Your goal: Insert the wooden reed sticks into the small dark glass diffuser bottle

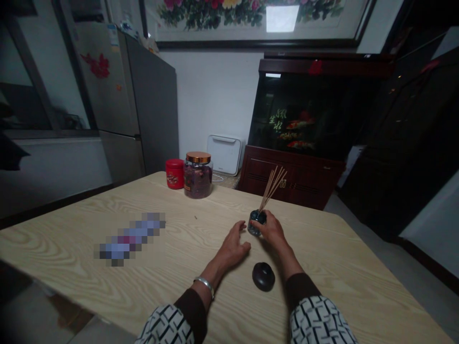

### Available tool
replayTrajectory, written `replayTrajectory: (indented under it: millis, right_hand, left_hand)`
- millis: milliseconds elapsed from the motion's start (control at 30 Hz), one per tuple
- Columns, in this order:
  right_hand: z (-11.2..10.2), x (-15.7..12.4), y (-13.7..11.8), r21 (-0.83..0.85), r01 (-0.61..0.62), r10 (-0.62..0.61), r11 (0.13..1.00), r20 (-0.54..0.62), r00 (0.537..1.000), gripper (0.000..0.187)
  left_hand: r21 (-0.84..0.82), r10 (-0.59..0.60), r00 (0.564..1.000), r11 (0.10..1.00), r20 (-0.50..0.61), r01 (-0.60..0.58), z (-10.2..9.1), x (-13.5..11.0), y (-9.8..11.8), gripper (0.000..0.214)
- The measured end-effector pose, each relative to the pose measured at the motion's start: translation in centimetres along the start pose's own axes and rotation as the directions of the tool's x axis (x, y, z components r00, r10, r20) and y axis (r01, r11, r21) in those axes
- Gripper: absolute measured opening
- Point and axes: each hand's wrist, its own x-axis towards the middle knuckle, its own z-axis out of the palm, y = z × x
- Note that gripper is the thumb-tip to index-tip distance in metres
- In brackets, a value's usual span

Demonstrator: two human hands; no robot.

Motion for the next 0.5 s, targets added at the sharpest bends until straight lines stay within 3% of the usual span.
replayTrajectory:
  millis: [133, 233, 300, 400, 500]
  right_hand:
    - [0.3, -0.2, 0.4, 0.040, 0.002, -0.002, 0.999, -0.004, 1.000, 0.058]
    - [0.1, -2.2, 1.1, 0.112, -0.013, 0.022, 0.994, -0.075, 0.997, 0.067]
    - [-0.4, -4.3, 1.5, 0.156, -0.047, 0.063, 0.987, -0.098, 0.993, 0.063]
    - [-2.1, -7.7, 1.0, 0.295, -0.089, 0.104, 0.951, -0.037, 0.994, 0.050]
    - [-5.2, -10.6, -1.5, 0.492, -0.092, 0.060, 0.866, 0.079, 0.995, 0.048]
  left_hand:
    - [-0.008, 0.008, 1.000, 1.000, -0.011, -0.008, 0.0, 0.1, 0.1, 0.069]
    - [-0.029, 0.011, 1.000, 1.000, -0.029, -0.011, -0.1, 0.1, 0.3, 0.060]
    - [-0.056, 0.002, 0.999, 0.998, -0.037, -0.004, -0.1, 0.0, 0.5, 0.053]
    - [-0.125, -0.021, 0.999, 0.992, -0.043, 0.016, -0.3, -0.6, 1.4, 0.047]
    - [-0.246, -0.032, 0.999, 0.969, 0.019, 0.035, -1.1, -1.7, 3.8, 0.053]
